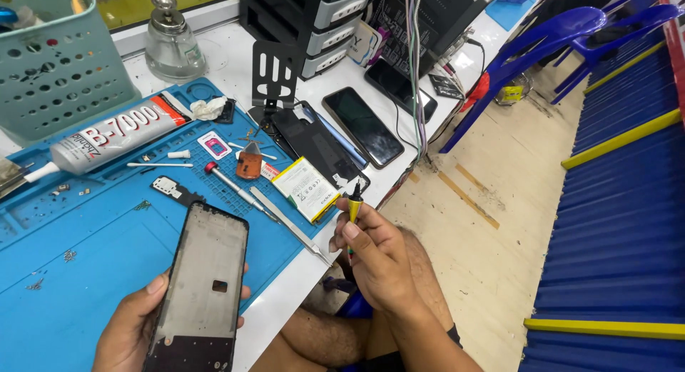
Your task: Apply adhesive to the phone frame and attach a new screen
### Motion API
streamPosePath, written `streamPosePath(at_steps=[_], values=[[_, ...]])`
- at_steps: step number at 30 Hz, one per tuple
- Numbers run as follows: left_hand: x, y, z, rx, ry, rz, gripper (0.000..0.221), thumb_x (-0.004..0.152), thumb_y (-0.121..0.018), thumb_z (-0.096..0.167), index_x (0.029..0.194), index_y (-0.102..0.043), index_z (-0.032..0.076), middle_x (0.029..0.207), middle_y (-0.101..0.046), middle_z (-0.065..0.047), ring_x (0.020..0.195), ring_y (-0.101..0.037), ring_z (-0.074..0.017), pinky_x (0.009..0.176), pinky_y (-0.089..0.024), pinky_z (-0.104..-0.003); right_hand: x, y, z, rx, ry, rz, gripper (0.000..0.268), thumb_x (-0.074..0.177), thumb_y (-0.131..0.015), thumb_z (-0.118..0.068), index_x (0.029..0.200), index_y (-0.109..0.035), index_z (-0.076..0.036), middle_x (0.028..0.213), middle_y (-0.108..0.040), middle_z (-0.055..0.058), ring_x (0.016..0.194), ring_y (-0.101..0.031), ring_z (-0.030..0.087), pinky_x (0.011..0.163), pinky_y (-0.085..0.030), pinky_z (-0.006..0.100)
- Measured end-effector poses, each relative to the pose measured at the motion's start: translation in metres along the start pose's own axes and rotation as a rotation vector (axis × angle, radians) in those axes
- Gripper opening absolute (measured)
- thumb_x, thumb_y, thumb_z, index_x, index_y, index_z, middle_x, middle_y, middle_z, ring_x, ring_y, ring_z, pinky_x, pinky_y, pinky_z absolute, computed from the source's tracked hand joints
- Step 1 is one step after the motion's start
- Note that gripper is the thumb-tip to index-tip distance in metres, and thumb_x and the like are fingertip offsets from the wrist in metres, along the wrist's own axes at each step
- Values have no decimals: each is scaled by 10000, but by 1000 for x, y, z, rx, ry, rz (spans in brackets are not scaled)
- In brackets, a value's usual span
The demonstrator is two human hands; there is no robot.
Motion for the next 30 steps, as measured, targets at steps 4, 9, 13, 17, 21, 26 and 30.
streamPosePath(at_steps=[4,9,13,17,21,26,30], values=[[3,4,1,-21,-7,-107,719,1029,-713,427,1502,-416,-26,1391,-651,-280,1161,-724,-411,876,-651,-534,2,2,2,41,8,-13,421,973,-652,-99,1333,-587,110,956,-602,101,772,-582,177,724,-519,307],[-3,-30,7,109,267,607,856,894,-394,575,1527,-594,34,1266,-691,-334,967,-610,-447,843,-459,-497,4,-1,-4,14,-31,-12,337,957,-659,-136,1260,-621,6,868,-579,46,733,-548,147,603,-340,251],[-6,-34,9,86,56,554,755,843,-435,392,1481,-537,3,1273,-648,-326,1065,-625,-481,838,-503,-617,10,-9,-2,137,-19,22,383,902,-713,-119,1236,-634,50,795,-579,108,691,-548,171,480,-434,257],[-6,-33,16,75,-45,272,745,851,-544,444,1415,-564,-43,1210,-696,-267,983,-705,-387,749,-595,-485,22,-9,-1,102,84,-5,348,943,-671,-89,1248,-620,71,897,-601,98,759,-541,191,706,-436,274],[-7,-31,17,80,-50,210,762,872,-537,474,1449,-539,-24,1209,-688,-236,992,-702,-332,741,-605,-437,28,-14,3,37,109,2,338,962,-660,-119,1257,-615,41,902,-594,80,748,-543,176,703,-446,282],[-14,-57,21,82,-114,337,485,900,-584,439,1076,-640,-10,829,-640,-223,785,-689,-336,758,-648,-575,52,-26,11,-30,221,-58,310,985,-611,-81,1254,-601,73,886,-589,102,750,-580,151,686,-476,262],[-17,-62,24,146,-88,309,476,905,-567,458,1045,-593,4,800,-565,-177,790,-640,-298,808,-643,-562,93,-34,16,-254,343,-161,320,965,-649,-72,1244,-619,81,926,-590,137,828,-586,195,778,-501,329]])
Point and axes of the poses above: each hand's wrist, its own x-axis towards the middle knuckle, its own y-axis out of the back of the hand, z = x × y, the point moved 2 cm from there along x, towards the middle knuckle
